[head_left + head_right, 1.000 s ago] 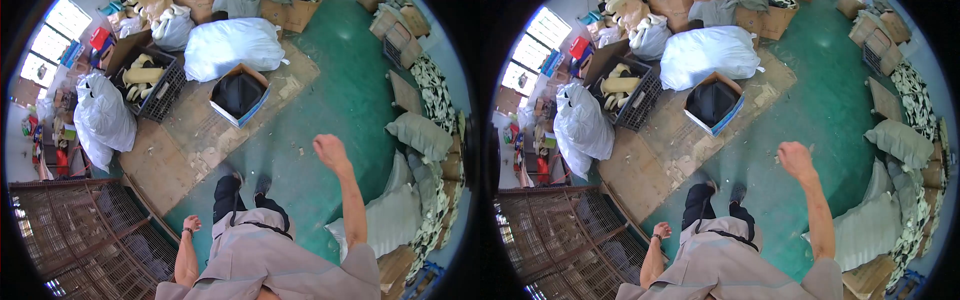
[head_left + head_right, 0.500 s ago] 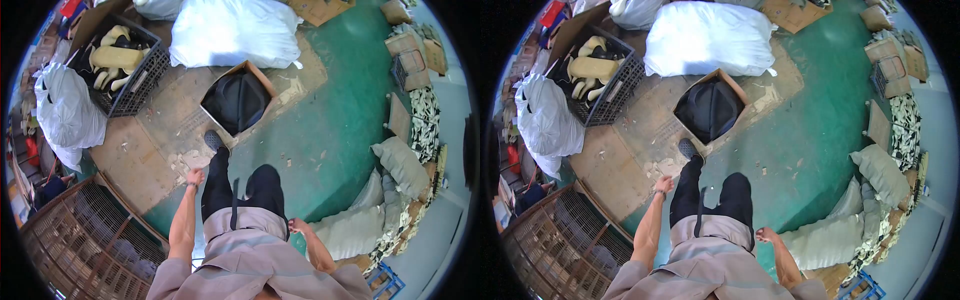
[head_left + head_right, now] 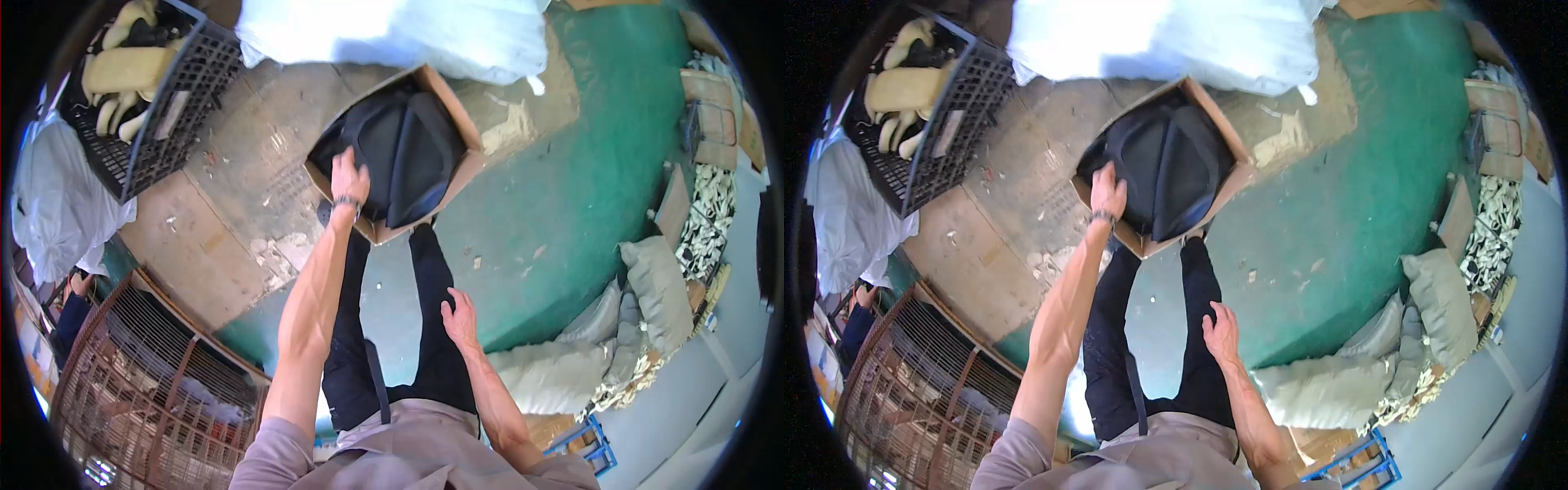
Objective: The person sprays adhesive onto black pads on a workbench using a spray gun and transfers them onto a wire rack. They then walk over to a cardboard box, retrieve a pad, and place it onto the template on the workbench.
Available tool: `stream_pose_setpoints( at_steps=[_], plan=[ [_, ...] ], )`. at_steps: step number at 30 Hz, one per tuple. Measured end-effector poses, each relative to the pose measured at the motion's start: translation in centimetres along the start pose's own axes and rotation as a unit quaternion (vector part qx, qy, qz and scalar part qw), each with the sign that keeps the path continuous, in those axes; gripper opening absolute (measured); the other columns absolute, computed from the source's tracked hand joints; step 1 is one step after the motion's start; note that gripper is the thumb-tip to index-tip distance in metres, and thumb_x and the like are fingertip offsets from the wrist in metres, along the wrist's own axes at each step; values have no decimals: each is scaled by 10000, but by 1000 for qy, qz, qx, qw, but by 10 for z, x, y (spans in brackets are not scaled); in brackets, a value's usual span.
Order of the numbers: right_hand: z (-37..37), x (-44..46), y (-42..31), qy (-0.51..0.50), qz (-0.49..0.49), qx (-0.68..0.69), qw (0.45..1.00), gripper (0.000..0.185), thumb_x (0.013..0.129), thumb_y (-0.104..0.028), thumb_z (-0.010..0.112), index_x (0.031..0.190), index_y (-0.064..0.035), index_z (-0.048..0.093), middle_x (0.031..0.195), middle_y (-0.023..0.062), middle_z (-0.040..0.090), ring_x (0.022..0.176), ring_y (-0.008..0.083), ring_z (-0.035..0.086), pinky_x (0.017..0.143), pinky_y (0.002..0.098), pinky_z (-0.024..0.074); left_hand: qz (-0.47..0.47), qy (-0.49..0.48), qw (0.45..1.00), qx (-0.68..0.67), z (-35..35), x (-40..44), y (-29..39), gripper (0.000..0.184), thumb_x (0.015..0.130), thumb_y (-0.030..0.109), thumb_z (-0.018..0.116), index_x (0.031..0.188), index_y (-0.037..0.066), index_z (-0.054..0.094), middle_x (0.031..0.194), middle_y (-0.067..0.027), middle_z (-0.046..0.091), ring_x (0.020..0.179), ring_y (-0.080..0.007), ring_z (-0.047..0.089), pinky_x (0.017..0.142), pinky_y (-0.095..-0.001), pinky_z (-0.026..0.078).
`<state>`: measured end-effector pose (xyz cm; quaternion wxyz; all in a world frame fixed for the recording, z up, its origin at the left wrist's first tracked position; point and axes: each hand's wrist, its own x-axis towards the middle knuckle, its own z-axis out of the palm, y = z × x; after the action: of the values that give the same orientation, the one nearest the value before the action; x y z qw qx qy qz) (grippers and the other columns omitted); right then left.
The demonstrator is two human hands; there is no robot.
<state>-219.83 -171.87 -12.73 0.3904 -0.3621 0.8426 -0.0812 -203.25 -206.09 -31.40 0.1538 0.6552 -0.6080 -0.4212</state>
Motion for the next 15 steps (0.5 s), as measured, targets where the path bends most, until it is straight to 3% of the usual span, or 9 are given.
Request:
stream_pose_setpoints(
  at_steps=[1,4,8,11,15],
  plan=[
    [12,1,14,-29,1,-10,1000,434,925,-127,678,1336,-3,620,1364,213,609,1274,409,566,1111,473,457,-2,2,999,47,15,17,2,629,881,168,704,1456,5,506,1363,-258,555,1249,-428,563,1091,-466,468],
    [17,15,12,0,-33,-95,995,496,880,-103,678,1361,-29,588,1429,172,533,1265,415,535,1057,505,472,-25,22,993,113,51,54,1,713,871,188,751,1498,9,462,1418,-248,514,1287,-434,531,1111,-471,455],
    [7,33,17,-12,-28,-132,991,499,864,-124,664,1349,-35,591,1412,160,541,1248,396,541,1008,503,487,-41,50,986,155,78,55,4,757,851,199,779,1515,25,461,1435,-228,488,1298,-415,518,1114,-459,454],
    [0,46,19,-32,-17,-152,988,509,843,-150,638,1340,-51,591,1403,144,539,1249,376,534,969,510,495,-78,63,986,131,84,56,8,704,838,224,788,1473,69,526,1397,-239,506,1297,-415,519,1136,-463,432],
    [-7,56,22,-45,-14,-153,987,515,835,-146,645,1339,-54,591,1401,141,540,1248,371,536,968,511,491,-91,101,982,130,86,65,10,528,806,210,815,1282,92,618,1324,-201,543,1265,-404,534,1109,-463,442]
  ],
)
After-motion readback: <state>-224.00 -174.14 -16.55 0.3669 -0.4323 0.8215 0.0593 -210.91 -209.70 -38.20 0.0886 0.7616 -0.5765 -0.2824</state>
